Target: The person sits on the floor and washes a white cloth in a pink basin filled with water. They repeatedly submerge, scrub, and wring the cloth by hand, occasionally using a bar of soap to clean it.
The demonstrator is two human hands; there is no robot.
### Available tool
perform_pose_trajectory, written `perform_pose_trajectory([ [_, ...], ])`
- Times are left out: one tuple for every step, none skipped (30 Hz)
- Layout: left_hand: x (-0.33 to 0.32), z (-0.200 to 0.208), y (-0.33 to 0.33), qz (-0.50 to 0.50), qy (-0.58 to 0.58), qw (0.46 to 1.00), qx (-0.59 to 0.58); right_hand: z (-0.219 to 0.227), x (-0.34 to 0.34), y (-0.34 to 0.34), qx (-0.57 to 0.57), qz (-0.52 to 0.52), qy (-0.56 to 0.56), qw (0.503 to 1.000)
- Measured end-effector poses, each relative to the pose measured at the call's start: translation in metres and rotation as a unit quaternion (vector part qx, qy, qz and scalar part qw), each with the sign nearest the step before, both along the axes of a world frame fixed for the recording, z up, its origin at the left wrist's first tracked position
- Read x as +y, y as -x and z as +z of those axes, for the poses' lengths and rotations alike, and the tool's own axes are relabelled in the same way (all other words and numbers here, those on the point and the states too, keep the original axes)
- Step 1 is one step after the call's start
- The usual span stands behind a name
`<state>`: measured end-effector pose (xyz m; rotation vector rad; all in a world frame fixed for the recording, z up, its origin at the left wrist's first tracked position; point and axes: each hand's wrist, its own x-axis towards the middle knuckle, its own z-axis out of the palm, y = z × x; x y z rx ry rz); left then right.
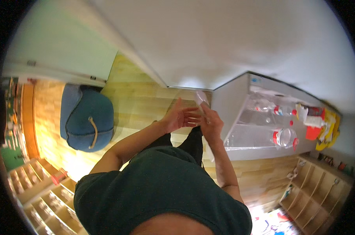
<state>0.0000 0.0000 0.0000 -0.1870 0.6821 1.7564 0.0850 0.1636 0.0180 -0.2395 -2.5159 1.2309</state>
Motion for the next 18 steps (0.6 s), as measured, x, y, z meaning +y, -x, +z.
perform_pose_trajectory([
  [-0.044,0.013,-0.015,0.055,-0.039,0.997,-0.048,0.004,-0.044,-0.003,-0.021,0.053,-0.048,0.997],
  [-0.08,0.025,-0.024,0.129,-0.072,0.989,-0.025,0.012,-0.082,0.0,-0.012,0.102,-0.11,0.989],
  [-0.113,0.033,-0.023,0.171,-0.028,0.985,0.024,0.019,-0.12,0.011,0.006,0.144,-0.166,0.975],
  [-0.145,0.04,-0.021,0.21,0.018,0.975,0.07,0.025,-0.157,0.022,0.017,0.186,-0.15,0.971],
  [-0.169,0.038,-0.018,0.252,0.057,0.959,0.115,0.026,-0.185,0.035,0.03,0.229,-0.142,0.963],
  [-0.198,0.036,-0.016,0.317,0.087,0.942,0.065,0.031,-0.215,0.047,0.039,0.265,-0.126,0.955],
  [-0.226,0.035,-0.013,0.343,0.096,0.931,0.083,0.036,-0.242,0.058,0.039,0.303,-0.09,0.948],
  [-0.249,0.033,-0.01,0.368,0.101,0.919,0.101,0.04,-0.262,0.068,0.037,0.338,-0.058,0.939],
  [-0.273,0.031,-0.008,0.39,0.111,0.907,0.116,0.041,-0.284,0.077,0.031,0.371,-0.02,0.928],
  [-0.293,0.027,-0.003,0.416,0.126,0.892,0.129,0.036,-0.302,0.09,0.062,0.404,0.031,0.912],
  [-0.31,0.02,0.001,0.443,0.141,0.875,0.139,0.033,-0.318,0.102,0.052,0.422,0.05,0.904],
  [-0.327,0.014,0.003,0.468,0.16,0.857,0.146,0.03,-0.334,0.111,0.038,0.439,0.071,0.895],
  [-0.343,0.01,0.009,0.474,0.168,0.852,0.148,0.029,-0.348,0.12,0.024,0.454,0.092,0.886],
  [-0.356,0.008,0.018,0.479,0.174,0.848,0.148,0.03,-0.356,0.129,0.006,0.456,0.112,0.883],
  [-0.372,0.009,0.027,0.485,0.183,0.841,0.154,0.034,-0.368,0.145,-0.006,0.46,0.134,0.878],
  [-0.384,0.011,0.031,0.495,0.186,0.836,0.145,0.033,-0.38,0.16,-0.017,0.462,0.157,0.872],
  [-0.392,0.014,0.042,0.501,0.185,0.833,0.142,0.026,-0.389,0.176,-0.026,0.411,0.192,0.891],
  [-0.4,0.015,0.057,0.507,0.182,0.83,0.144,0.017,-0.399,0.195,-0.03,0.358,0.224,0.906],
])
